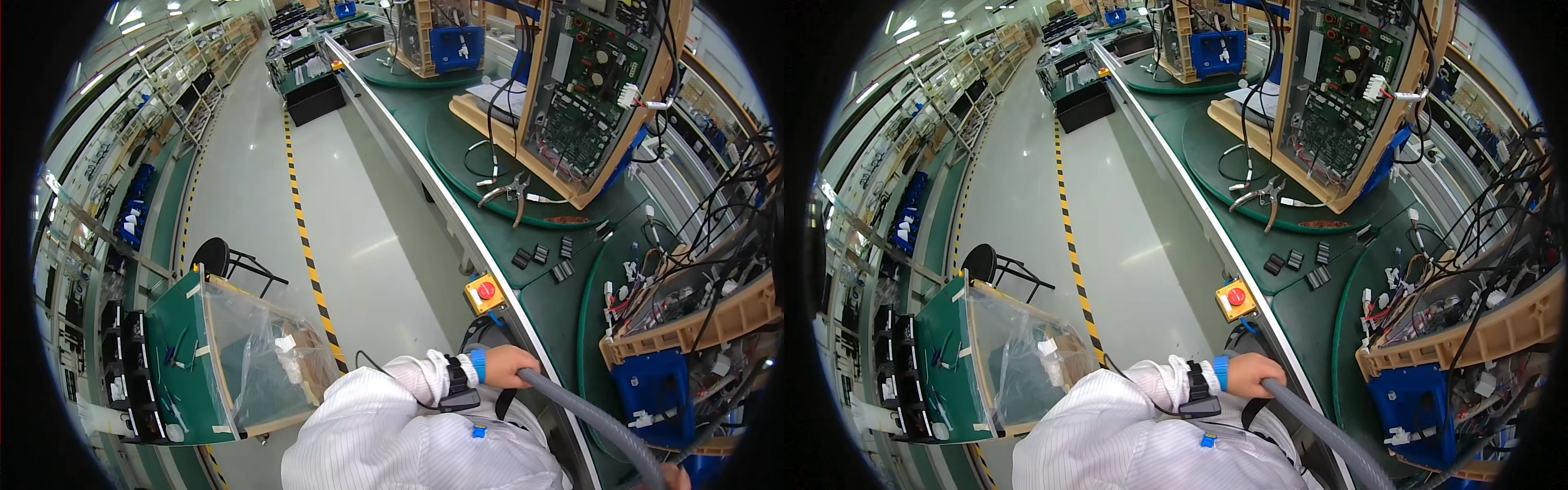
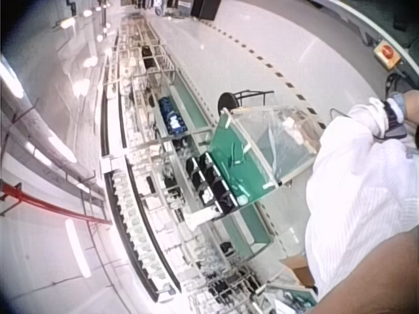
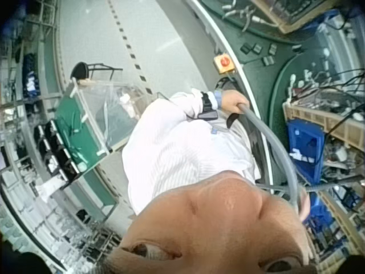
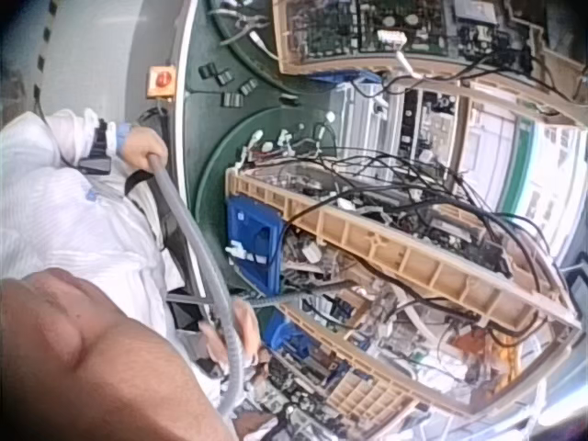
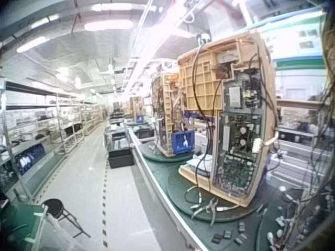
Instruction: Assembling internal wiring and plumbing components of a manufacturing appliance.
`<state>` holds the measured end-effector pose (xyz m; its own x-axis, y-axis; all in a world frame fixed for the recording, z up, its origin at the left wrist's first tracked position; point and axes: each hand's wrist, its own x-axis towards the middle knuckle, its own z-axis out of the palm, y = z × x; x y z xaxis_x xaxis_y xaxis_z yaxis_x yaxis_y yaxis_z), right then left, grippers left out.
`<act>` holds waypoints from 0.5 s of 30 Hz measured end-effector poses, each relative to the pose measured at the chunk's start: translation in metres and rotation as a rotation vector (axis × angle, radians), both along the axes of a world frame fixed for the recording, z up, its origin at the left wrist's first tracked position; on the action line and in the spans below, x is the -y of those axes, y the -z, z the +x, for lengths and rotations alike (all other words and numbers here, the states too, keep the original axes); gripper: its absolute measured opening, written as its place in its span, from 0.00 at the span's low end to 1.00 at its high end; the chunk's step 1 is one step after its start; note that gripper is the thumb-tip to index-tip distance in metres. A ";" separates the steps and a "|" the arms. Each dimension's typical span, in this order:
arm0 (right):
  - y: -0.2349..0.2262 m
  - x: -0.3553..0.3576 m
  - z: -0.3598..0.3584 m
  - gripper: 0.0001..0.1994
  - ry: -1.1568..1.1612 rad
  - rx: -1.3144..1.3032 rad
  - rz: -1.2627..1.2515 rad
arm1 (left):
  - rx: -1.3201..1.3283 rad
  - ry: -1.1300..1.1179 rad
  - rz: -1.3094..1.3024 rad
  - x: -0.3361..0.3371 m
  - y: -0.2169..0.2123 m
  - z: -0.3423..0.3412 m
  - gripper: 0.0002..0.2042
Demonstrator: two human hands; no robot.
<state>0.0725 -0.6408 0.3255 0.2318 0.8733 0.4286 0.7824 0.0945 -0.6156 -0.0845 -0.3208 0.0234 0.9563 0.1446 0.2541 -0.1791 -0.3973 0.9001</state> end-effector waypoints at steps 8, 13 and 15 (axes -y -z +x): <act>0.017 -0.086 -0.029 0.18 -0.358 -0.075 -0.529 | 0.185 0.299 0.059 0.043 -0.052 0.034 0.10; 0.042 -0.071 -0.002 0.16 -0.174 0.106 -0.542 | 0.126 0.210 -0.035 0.040 -0.041 0.030 0.13; 0.010 -0.046 0.004 0.16 0.028 -0.011 -0.527 | 0.028 0.123 -0.039 0.027 -0.028 0.025 0.13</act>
